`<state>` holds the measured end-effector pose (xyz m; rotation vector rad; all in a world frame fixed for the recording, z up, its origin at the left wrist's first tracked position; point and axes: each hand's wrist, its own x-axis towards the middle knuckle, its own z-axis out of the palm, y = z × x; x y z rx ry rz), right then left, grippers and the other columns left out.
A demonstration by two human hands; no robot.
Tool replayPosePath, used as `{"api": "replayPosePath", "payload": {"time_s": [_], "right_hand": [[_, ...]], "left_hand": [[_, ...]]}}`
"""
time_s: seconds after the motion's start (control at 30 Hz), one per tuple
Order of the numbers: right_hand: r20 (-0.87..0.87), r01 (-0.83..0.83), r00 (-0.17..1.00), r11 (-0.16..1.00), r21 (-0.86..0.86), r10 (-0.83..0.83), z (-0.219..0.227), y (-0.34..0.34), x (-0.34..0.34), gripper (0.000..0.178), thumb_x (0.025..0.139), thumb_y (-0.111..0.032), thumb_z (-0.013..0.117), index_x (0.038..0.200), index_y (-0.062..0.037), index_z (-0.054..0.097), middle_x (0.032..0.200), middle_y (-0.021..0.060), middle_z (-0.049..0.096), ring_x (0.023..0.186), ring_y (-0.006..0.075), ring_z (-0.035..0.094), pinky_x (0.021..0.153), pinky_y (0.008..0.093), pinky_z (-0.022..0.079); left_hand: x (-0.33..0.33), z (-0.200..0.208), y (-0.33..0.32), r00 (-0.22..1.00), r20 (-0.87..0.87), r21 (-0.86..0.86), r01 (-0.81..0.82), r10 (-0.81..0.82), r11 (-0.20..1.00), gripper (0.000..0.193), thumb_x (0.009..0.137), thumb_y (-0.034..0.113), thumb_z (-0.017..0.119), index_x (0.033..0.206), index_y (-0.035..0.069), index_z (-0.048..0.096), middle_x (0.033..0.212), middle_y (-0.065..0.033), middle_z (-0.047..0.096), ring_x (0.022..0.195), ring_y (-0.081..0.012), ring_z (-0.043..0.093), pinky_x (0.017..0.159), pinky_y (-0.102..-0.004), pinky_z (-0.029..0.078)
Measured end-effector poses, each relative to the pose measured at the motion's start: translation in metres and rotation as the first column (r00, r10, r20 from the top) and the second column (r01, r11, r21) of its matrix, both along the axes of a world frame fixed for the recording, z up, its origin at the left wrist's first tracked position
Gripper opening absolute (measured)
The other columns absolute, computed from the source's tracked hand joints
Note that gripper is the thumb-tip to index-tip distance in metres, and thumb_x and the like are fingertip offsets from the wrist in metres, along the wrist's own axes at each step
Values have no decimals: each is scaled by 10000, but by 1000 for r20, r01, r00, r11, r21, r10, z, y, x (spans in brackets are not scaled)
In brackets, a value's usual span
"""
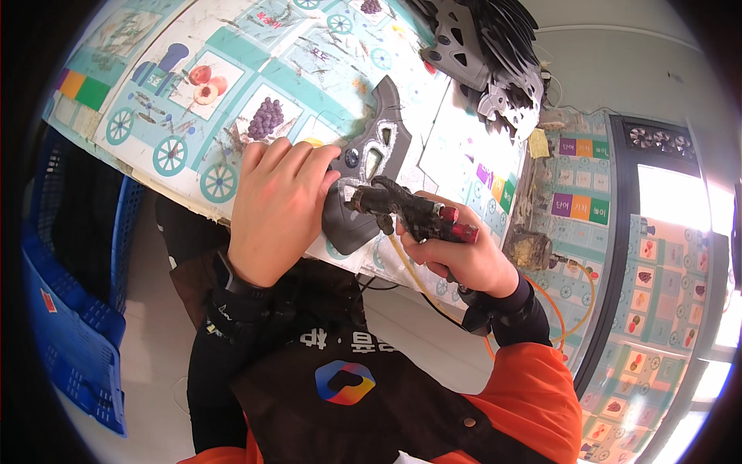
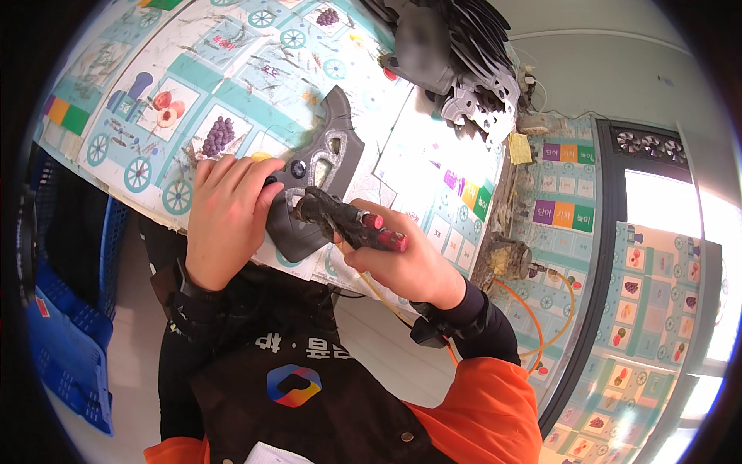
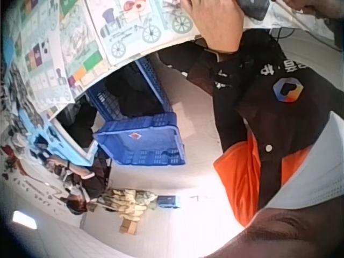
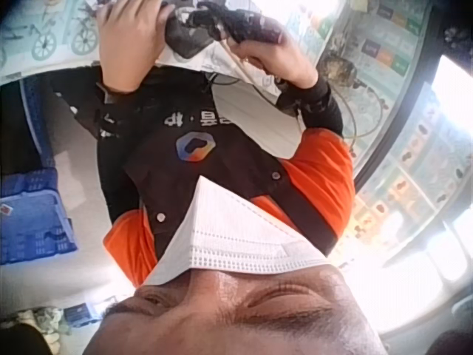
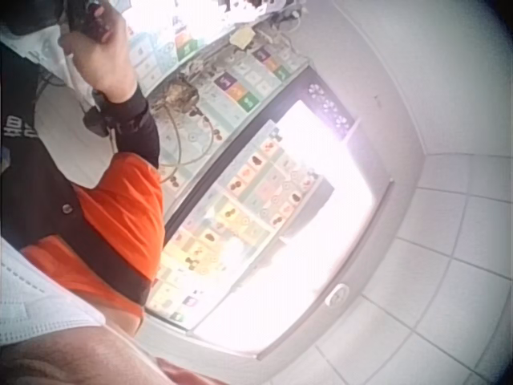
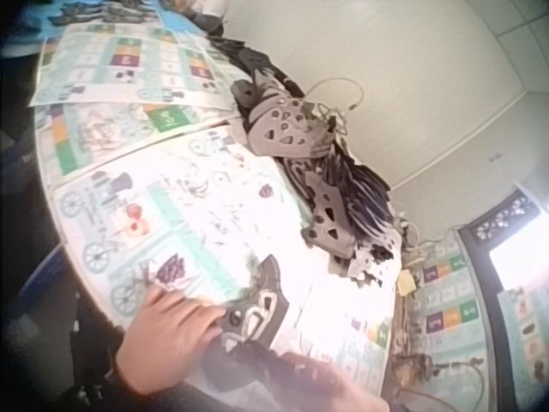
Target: The person applies adhesive to various shoe components using a specialized glue gun. They pick up individual grey shoe parts from a stack, apply a small amount of glue to specific points, and then place them back on the workspace or into a blue crate.
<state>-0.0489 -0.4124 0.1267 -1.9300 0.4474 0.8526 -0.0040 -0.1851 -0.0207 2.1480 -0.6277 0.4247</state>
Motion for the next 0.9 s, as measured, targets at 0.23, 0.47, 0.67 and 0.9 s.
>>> {"api": "replayPosePath", "payload": {"time_s": [0.23,0.47,0.67,0.9], "right_hand": [[-70,-38,997,999,9,38,-1,-7,-9,623,910,12,739,1498,53,536,1117,40,749,888,90,646,766,274,530],[-115,-89,989,996,8,89,2,-7,-15,513,914,25,710,1414,25,594,1001,23,726,822,88,617,716,269,504],[67,44,996,992,118,-52,9,-22,-25,452,912,47,680,1357,-12,631,981,17,732,686,68,582,600,259,477],[493,107,828,789,-605,266,-48,-94,-63,370,969,67,598,1328,13,525,1071,169,625,972,266,656,828,369,511]], "left_hand": [[-4,-1,0,1000,-6,-5,0,0,1000,255,981,136,735,1224,69,694,984,-57,674,922,-282,600,847,-423,412],[-1,-5,-2,1000,-18,-8,-5,5,1000,253,981,138,736,1221,70,697,1001,-56,690,925,-282,604,859,-422,417],[5,6,-4,1000,-13,-23,8,-8,1000,263,956,135,752,1210,80,712,1034,-57,721,967,-289,636,890,-440,437],[-5,-13,-12,992,-117,-322,7,-47,947,360,991,130,731,1337,73,647,1143,-168,703,1044,-390,681,899,-462,550]]}}
